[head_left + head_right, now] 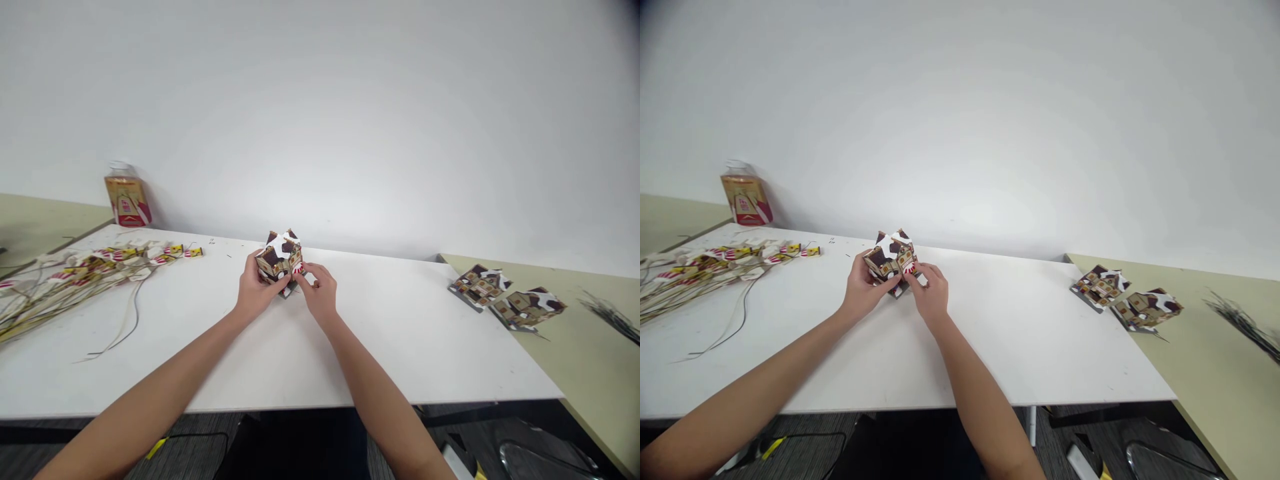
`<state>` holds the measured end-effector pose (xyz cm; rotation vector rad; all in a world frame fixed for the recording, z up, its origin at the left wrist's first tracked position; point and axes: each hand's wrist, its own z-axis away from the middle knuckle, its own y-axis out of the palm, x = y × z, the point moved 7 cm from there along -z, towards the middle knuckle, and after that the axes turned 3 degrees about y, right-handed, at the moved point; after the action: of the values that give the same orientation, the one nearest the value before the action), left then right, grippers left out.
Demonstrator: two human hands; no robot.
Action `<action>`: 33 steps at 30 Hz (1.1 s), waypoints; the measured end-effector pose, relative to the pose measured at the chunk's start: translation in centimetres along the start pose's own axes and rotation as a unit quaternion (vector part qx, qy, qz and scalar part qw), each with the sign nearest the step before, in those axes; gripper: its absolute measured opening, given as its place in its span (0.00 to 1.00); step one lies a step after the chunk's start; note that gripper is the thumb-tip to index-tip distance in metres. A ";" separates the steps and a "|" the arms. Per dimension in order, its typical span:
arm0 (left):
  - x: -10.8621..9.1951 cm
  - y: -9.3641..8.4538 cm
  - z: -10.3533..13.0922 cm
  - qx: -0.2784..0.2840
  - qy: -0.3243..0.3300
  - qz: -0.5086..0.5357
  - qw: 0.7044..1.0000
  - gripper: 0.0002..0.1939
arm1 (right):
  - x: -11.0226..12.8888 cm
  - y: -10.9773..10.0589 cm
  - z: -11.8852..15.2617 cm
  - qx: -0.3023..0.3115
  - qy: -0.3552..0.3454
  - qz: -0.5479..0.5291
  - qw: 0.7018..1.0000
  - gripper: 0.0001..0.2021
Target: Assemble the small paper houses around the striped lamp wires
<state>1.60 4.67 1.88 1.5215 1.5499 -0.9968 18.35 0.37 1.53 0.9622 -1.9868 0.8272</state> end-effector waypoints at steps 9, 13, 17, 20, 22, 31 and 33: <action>-0.4 0.1 0.4 0.022 0.017 -0.055 0.998 0.38 | -1.1 0.3 0.1 -0.010 0.043 -0.053 0.998 0.11; -0.5 0.2 0.4 0.026 0.028 -0.074 0.997 0.37 | -1.0 0.3 0.2 -0.008 0.027 -0.063 0.998 0.10; 0.0 0.3 0.1 0.044 0.024 -0.096 0.994 0.35 | -1.1 0.2 -0.2 0.012 0.025 -0.050 0.998 0.10; 0.1 0.6 -0.5 0.083 0.020 -0.053 0.995 0.35 | -1.4 0.0 -0.7 0.045 0.040 -0.034 0.998 0.13; -0.1 0.7 -0.9 0.127 0.028 -0.004 0.991 0.34 | -1.9 -0.2 -1.1 0.063 0.061 -0.010 0.996 0.19; -0.7 0.8 -1.3 0.266 0.142 -0.118 0.946 0.50 | -1.0 1.2 -0.7 0.208 -0.012 0.067 0.976 0.47; -1.0 1.0 -1.1 0.281 0.160 -0.136 0.936 0.49 | -0.3 1.1 -0.6 0.204 -0.044 0.100 0.973 0.41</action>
<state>2.64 5.28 3.21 1.9704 1.8359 -1.5065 17.78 1.52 1.38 1.0512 -2.0546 1.3662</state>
